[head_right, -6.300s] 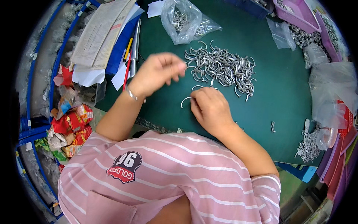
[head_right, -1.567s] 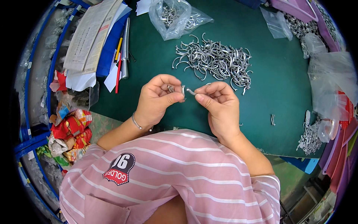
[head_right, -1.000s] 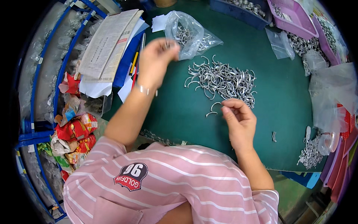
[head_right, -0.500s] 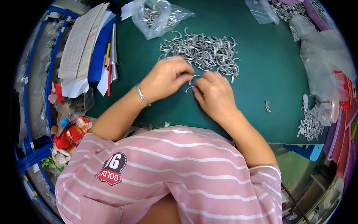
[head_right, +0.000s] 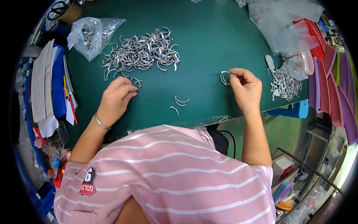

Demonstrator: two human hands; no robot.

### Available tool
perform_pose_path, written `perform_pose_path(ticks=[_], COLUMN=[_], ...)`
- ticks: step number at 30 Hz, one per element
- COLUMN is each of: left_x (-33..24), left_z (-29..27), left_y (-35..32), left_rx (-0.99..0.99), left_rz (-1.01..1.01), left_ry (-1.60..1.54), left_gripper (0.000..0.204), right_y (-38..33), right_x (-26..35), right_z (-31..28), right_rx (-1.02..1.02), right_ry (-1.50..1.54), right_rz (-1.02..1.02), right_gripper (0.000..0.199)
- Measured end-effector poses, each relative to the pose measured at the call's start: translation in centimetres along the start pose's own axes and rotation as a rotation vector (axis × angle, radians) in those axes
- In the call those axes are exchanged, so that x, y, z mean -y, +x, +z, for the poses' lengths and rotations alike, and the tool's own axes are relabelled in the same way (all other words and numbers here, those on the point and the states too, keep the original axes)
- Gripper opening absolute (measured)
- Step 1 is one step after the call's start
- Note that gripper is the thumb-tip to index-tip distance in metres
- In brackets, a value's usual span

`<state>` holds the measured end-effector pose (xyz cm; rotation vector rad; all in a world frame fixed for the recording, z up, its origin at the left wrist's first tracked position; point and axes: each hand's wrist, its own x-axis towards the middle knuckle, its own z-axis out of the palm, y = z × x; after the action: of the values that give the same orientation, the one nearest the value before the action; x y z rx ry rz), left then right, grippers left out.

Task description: The person picks up metal hooks from a pile on the table and connects them together into a bunch by hand.

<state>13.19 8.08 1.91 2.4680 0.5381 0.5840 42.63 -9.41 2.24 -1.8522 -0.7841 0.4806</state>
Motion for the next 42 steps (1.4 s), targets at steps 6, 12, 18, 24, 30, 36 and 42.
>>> perform_pose_path(ticks=[6, 12, 18, 24, 30, 36, 42], left_x=[-0.8, -0.8, -0.1, -1.6, -0.5, 0.6, -0.3], left_z=[0.2, 0.7, 0.2, 0.3, 0.2, 1.1, -0.1], left_y=[-0.1, 0.9, 0.4, -0.3, -0.2, 0.7, 0.7], left_rx=[-0.042, -0.090, 0.076, -0.108, 0.003, -0.043, -0.036], left_rz=[-0.027, -0.050, -0.019, -0.140, -0.006, 0.046, -0.059], left_ry=[-0.157, -0.065, -0.018, -0.246, -0.017, 0.033, -0.063], left_gripper=[0.013, 0.022, 0.029, 0.033, 0.028, 0.020, 0.018], right_y=[-0.9, -0.3, 0.2, -0.9, 0.4, -1.9, -3.6], right_x=[0.0, 3.9, 3.7, 4.7, 3.0, 3.2, 4.6], right_z=[0.2, 7.5, 10.3, 8.7, 3.9, 3.7, 6.0], right_rx=[0.002, 0.208, 0.238, 0.436, 0.253, 0.356, 0.593], right_ry=[-0.482, -0.326, -0.490, -0.268, -0.134, -0.083, -0.303], right_rz=[-0.322, -0.498, -0.623, -0.294, -0.078, -0.088, -0.356], right_gripper=[0.007, 0.009, 0.005, 0.007, 0.006, 0.008, 0.008])
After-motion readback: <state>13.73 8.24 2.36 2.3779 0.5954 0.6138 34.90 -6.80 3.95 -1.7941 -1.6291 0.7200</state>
